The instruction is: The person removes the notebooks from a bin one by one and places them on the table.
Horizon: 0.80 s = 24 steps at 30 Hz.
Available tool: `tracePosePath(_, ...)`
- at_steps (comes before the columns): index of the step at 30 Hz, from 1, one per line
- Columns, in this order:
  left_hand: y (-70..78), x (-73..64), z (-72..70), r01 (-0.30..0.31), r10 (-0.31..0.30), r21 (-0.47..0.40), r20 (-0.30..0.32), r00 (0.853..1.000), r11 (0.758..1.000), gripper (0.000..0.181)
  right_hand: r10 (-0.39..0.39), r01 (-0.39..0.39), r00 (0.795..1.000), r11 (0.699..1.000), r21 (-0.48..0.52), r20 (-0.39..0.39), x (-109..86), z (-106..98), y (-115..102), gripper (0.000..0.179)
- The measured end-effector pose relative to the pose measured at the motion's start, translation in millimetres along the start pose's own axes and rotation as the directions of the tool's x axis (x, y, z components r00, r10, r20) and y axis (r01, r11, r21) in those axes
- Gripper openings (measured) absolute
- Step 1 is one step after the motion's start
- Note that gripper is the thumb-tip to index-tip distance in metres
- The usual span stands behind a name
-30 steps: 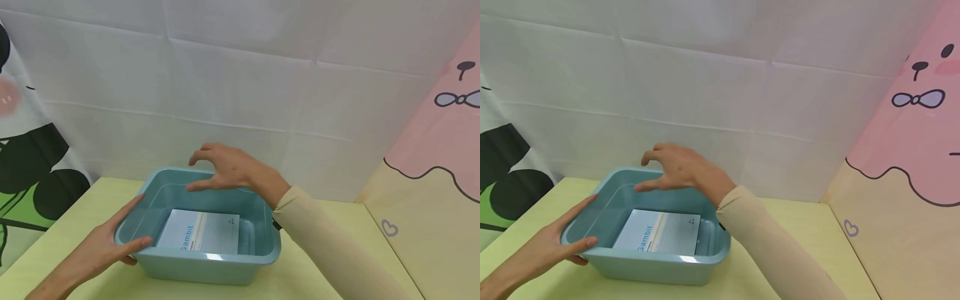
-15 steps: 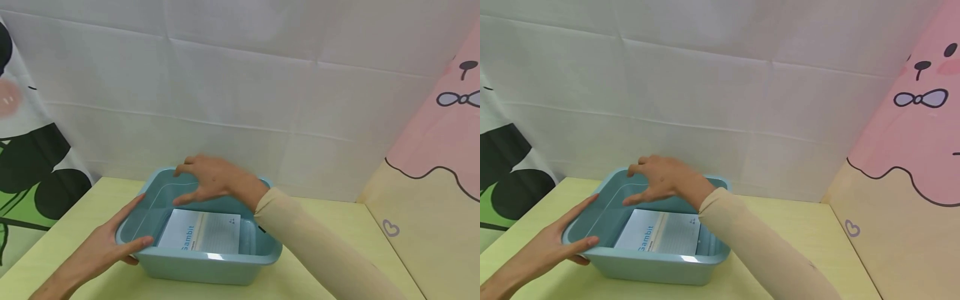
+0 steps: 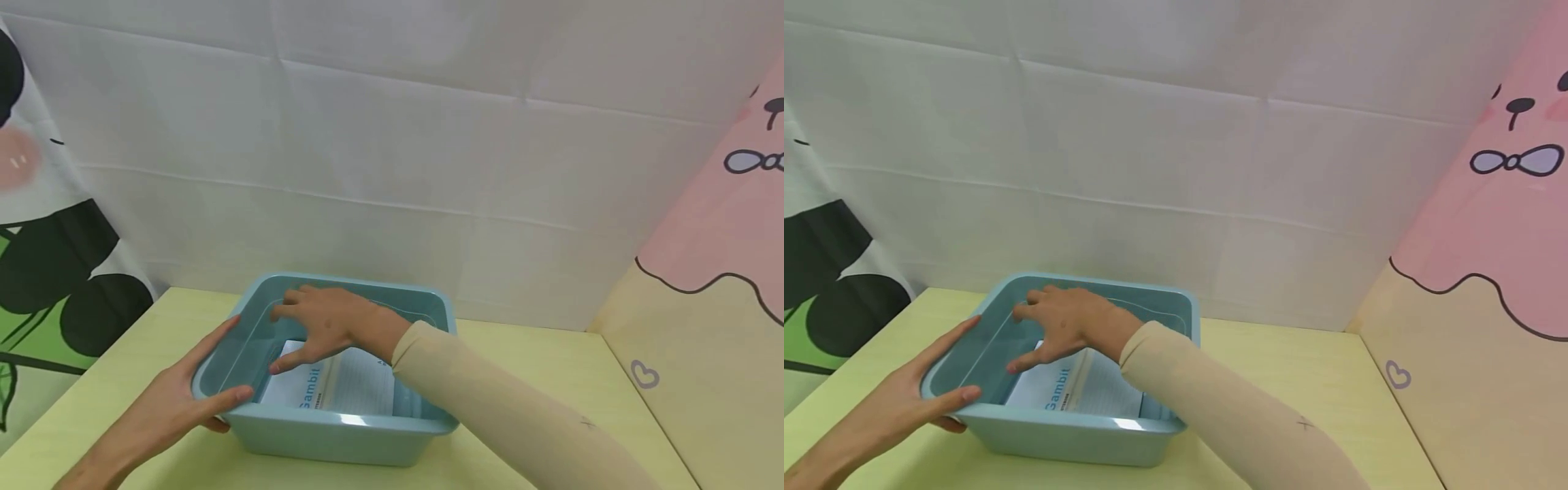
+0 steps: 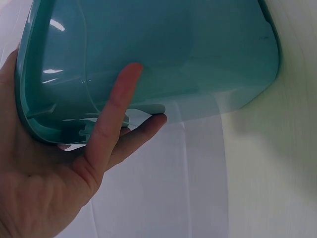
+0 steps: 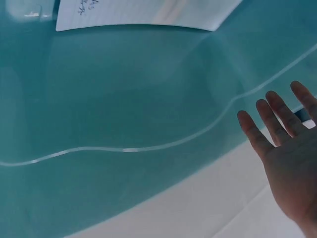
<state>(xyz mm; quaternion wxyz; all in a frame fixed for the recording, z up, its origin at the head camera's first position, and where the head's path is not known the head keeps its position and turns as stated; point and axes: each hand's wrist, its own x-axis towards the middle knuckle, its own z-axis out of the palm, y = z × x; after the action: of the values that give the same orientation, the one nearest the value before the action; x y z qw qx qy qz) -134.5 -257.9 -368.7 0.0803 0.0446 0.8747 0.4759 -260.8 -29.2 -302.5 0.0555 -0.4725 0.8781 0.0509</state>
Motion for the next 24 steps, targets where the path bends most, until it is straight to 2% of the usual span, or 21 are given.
tracePosePath(14, -0.7, 2.0, 0.8, 0.035, -0.035, 0.008, 0.017, 0.999, 0.999, 0.101, 0.013, -0.001, 0.994, 0.993, -0.114, 0.108, 17.5, 30, -14, 0.088)
tracePosePath(19, -0.4, 0.8, 0.8, 0.023, -0.023, -0.005, 0.013, 1.000, 1.000, 0.100, 0.026, 0.001, 0.991, 0.980, -0.200, 0.130, 25.7, 46, -20, 0.092)
tracePosePath(24, -0.5, -0.7, 0.4, 0.028, -0.028, 0.015, 0.000, 1.000, 1.000, 0.099, 0.035, 0.020, 0.983, 0.958, -0.287, 0.183, 32.5, 62, -26, 0.088)
